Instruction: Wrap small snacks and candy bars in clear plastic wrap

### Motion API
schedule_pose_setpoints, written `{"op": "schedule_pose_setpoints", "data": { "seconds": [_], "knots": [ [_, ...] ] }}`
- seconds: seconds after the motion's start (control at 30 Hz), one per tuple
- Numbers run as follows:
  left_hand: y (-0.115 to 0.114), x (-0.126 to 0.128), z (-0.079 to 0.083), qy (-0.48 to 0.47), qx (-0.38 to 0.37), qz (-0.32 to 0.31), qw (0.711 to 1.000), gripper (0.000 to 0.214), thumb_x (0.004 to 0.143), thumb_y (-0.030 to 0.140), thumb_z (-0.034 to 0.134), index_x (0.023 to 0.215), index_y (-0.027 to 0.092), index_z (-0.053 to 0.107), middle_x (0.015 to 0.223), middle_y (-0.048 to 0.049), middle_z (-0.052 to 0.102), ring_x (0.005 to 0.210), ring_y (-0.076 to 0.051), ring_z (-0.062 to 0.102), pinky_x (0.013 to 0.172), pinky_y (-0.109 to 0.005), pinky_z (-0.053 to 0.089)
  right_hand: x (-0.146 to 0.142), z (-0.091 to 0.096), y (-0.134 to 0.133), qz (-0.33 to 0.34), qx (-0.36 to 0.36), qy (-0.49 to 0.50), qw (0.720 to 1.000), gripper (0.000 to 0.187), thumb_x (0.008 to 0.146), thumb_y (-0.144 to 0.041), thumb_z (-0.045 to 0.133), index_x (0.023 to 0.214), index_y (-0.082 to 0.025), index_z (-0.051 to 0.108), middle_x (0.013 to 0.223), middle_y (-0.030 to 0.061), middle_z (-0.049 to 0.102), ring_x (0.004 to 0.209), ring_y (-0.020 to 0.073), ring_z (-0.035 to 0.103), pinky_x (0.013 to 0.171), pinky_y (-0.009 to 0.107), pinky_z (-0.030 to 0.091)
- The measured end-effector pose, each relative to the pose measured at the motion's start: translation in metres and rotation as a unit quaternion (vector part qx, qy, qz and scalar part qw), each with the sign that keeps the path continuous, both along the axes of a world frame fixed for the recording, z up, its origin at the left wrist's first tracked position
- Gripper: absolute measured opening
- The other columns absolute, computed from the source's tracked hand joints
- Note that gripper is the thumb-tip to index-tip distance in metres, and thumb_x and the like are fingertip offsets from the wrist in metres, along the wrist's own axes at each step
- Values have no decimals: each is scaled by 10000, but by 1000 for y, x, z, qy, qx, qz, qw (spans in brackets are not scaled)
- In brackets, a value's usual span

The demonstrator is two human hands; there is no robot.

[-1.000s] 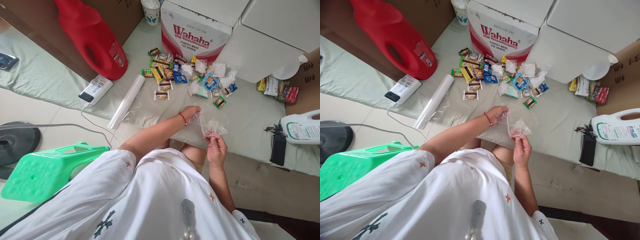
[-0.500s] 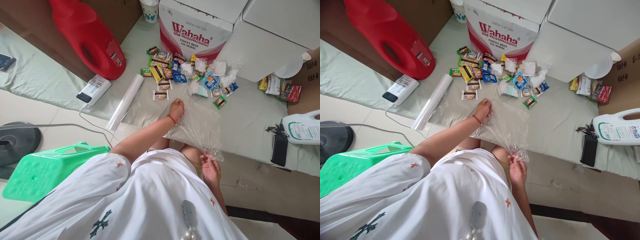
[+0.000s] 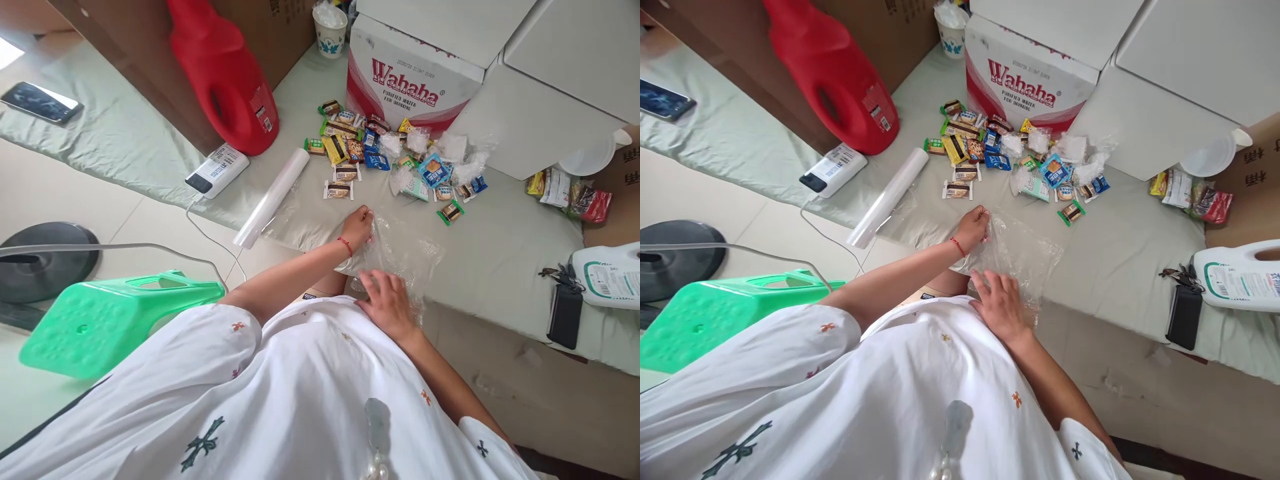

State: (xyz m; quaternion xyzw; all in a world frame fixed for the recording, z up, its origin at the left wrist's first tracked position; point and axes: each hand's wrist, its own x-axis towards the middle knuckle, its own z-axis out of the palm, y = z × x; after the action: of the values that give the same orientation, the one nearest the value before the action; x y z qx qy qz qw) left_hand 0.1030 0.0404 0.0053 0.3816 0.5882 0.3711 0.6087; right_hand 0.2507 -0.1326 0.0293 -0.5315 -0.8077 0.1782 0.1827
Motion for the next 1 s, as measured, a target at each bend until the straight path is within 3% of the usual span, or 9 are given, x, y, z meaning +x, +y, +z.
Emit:
{"op": "schedule_pose_setpoints", "data": {
  "seconds": [0.1,0.27,0.43,0.5,0.57,0.63,0.7,0.87,1.0],
  "knots": [
    [10,-10,3,19,5,12,1000,186,1013,345,500,866,234,524,625,44,470,482,-116,540,578,-241,417,-37,-19,31,33,57,-108,992,235,1013,-211,570,1159,-254,749,1021,111,709,953,273,553,862,431,424],
    [38,-33,3,123,32,37,991,203,1001,324,465,856,228,571,673,2,538,589,-154,594,636,-255,416,-76,-36,51,83,68,-124,986,287,1045,-182,479,1133,-213,751,996,111,707,934,249,581,833,393,435],
    [38,-41,0,295,141,-3,945,212,996,338,508,844,226,603,857,-75,665,896,-234,648,789,-281,410,-99,-13,46,145,11,13,989,243,1017,-196,542,1162,-230,734,1195,90,726,1031,222,657,905,367,511],
    [31,-40,-2,312,156,-15,937,197,1006,365,512,920,231,629,938,-93,695,968,-259,654,826,-293,409,-88,5,53,94,20,124,988,252,1036,-243,511,1175,-257,721,1164,70,735,1046,204,672,938,350,528],
    [26,-38,-4,313,159,-20,936,228,1027,392,482,1001,235,645,1028,-106,709,1011,-274,659,855,-309,416,-68,14,70,-38,60,179,981,279,1048,-295,468,1178,-257,713,1105,83,735,1044,220,669,976,385,525],
    [23,-37,-5,323,159,-23,932,296,1054,415,422,1100,234,651,1136,-121,705,1039,-287,664,882,-336,430,-44,8,93,-162,99,144,971,340,1035,-363,466,1238,-215,695,1187,140,716,1145,274,634,1070,491,474],
    [23,-38,-6,349,158,-19,923,356,1065,420,388,1235,224,631,1259,-144,672,1078,-305,663,915,-371,447,-21,-11,113,-215,92,68,970,468,1006,-431,480,1327,-141,658,1359,221,647,1329,347,531,1157,619,363],
    [22,-47,-9,424,266,5,866,425,1016,301,495,1418,184,571,1494,-189,538,1426,-349,467,1178,-485,335,22,-54,139,-240,55,-28,969,583,1028,-478,381,1460,-139,578,1585,217,480,1524,373,322,1207,730,170],
    [14,-56,-10,367,427,-211,799,323,998,191,471,1160,272,739,1321,-95,695,1484,-265,445,1296,-543,154,54,-55,161,-196,43,-76,977,577,1041,-456,335,1478,-165,574,1605,171,476,1525,341,330,1227,664,212]
  ]
}}
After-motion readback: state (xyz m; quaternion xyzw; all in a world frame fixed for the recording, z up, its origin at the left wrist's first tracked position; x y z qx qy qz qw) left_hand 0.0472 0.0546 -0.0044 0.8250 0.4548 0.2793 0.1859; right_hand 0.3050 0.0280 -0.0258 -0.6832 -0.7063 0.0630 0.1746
